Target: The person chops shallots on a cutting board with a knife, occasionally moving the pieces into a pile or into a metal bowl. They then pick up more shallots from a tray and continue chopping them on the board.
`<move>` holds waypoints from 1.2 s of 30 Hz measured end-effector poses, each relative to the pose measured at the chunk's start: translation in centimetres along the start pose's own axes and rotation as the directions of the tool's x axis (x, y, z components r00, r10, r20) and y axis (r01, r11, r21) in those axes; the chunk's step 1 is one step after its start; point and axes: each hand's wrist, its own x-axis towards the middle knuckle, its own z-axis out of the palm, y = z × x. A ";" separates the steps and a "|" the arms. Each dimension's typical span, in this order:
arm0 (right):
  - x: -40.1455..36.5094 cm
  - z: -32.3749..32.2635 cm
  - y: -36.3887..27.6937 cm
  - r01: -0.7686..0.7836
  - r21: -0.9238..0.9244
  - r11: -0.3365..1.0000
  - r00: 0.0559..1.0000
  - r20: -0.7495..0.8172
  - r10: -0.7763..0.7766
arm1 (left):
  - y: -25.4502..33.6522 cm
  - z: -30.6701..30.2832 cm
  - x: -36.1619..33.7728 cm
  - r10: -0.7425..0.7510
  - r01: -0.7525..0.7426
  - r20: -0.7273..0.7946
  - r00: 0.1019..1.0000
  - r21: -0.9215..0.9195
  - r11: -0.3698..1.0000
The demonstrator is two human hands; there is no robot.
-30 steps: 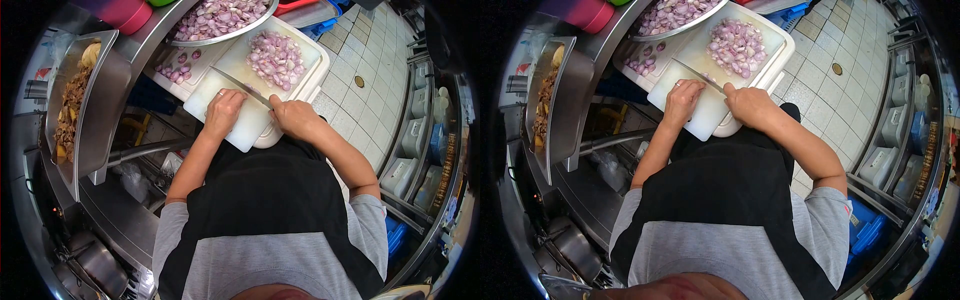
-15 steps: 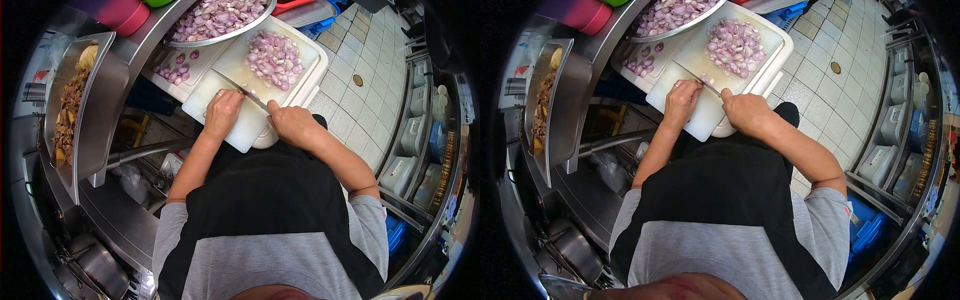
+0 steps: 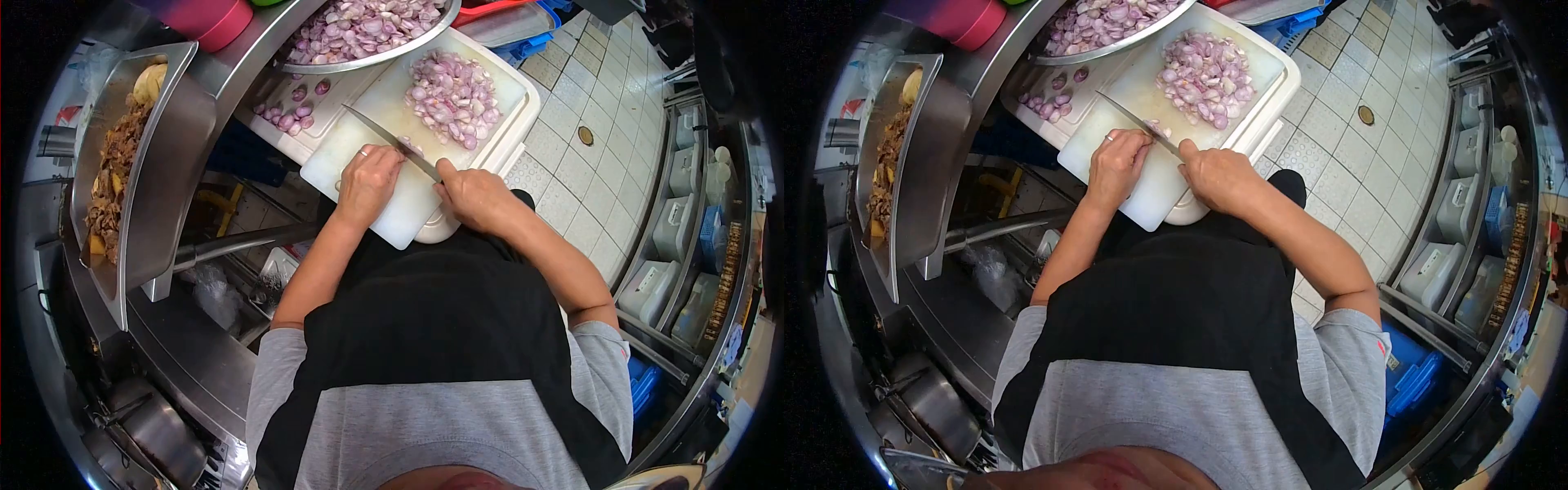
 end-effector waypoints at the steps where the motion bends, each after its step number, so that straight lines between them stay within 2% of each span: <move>1: -0.2 -0.8 -0.2 0.015 -0.008 1.000 1.000 0.018 -0.014 | 0.0 0.0 0.0 0.006 -0.006 0.005 1.000 0.004 1.000; 4: -0.8 -2.5 -1.1 -0.037 -0.026 0.999 0.994 0.098 0.040 | 0.0 0.1 -0.1 -0.003 0.002 0.015 1.000 0.015 1.000; 8: 0.2 1.1 -0.3 -0.106 0.102 0.989 0.994 0.033 0.103 | -0.2 0.3 -0.2 0.009 -0.009 -0.023 1.000 -0.002 1.000; 9: 0.5 1.2 0.2 -0.082 0.094 0.992 0.996 0.034 0.079 | -0.2 0.2 -0.2 -0.001 0.002 -0.038 0.999 0.015 1.000; 11: 1.0 0.9 1.2 -0.060 0.158 0.986 0.998 0.036 0.055 | -0.5 0.0 -0.2 0.008 -0.009 -0.019 1.000 -0.062 0.998; 13: 0.9 -0.8 0.8 -0.047 0.132 0.990 0.998 0.045 0.041 | -1.9 -0.4 0.1 -0.038 0.035 -0.026 0.999 -0.100 0.994; 15: 0.2 -2.1 0.5 -0.115 0.084 0.990 0.993 0.022 0.114 | -5.0 -1.4 1.0 -0.135 0.124 -0.129 0.982 -0.088 0.988; 17: -0.7 -1.9 0.5 -0.066 0.060 0.996 0.998 0.007 0.065 | -9.2 -2.5 2.6 -0.212 0.227 -0.255 0.943 0.032 0.973; 19: -1.4 -1.2 0.4 -0.003 0.081 0.997 0.999 0.044 -0.001 | -12.9 -3.6 4.7 -0.426 0.451 -0.215 0.879 0.079 0.889; 20: -1.5 -0.8 0.4 0.024 0.080 0.996 0.998 0.056 -0.028 | -14.3 -3.6 5.9 -0.434 0.462 -0.246 0.867 0.070 0.884; 22: -1.4 -0.3 0.7 0.046 0.093 0.995 0.996 0.073 -0.053 | -16.3 -3.7 7.9 -0.705 0.707 -0.064 0.707 0.036 0.706; 23: -1.2 -0.4 1.0 0.060 0.072 0.996 0.995 0.075 -0.065 | -16.8 -3.6 8.7 -0.708 0.712 -0.084 0.701 0.021 0.702; 25: -0.8 -0.7 1.5 -0.066 0.130 0.989 0.994 0.091 0.055 | -17.0 -3.7 10.6 -0.803 0.806 0.138 0.579 0.049 0.590; 26: -0.7 -1.0 2.0 -0.114 0.151 0.982 0.992 0.075 0.103 | -19.9 -1.2 10.1 -0.718 0.712 0.038 0.695 0.098 0.695; 27: -0.5 -1.2 2.7 -0.107 0.137 0.985 0.992 0.076 0.097 | -20.2 -0.6 10.2 -0.720 0.716 0.028 0.693 0.087 0.692; 29: -0.2 -1.7 4.1 -0.176 0.169 0.970 0.984 0.031 0.173 | -20.9 0.6 10.5 -0.772 0.759 0.057 0.633 0.148 0.634; 30: 0.0 -2.3 4.0 -0.294 0.192 0.936 0.956 0.074 0.285 | -19.8 0.1 10.6 -0.773 0.760 0.037 0.633 0.161 0.630; 33: -0.1 -2.2 4.7 -0.332 0.195 0.923 0.943 0.048 0.329 | -19.1 -1.5 10.1 -0.797 0.774 0.099 0.596 0.192 0.603; 34: -0.2 -1.9 4.8 -0.310 0.201 0.929 0.950 0.023 0.312 | -18.3 -2.5 9.8 -0.839 0.836 0.155 0.522 0.099 0.539; 36: -0.2 -1.8 4.6 -0.309 0.194 0.931 0.950 0.012 0.313 | -18.2 -3.5 8.5 -0.827 0.810 0.120 0.548 0.170 0.562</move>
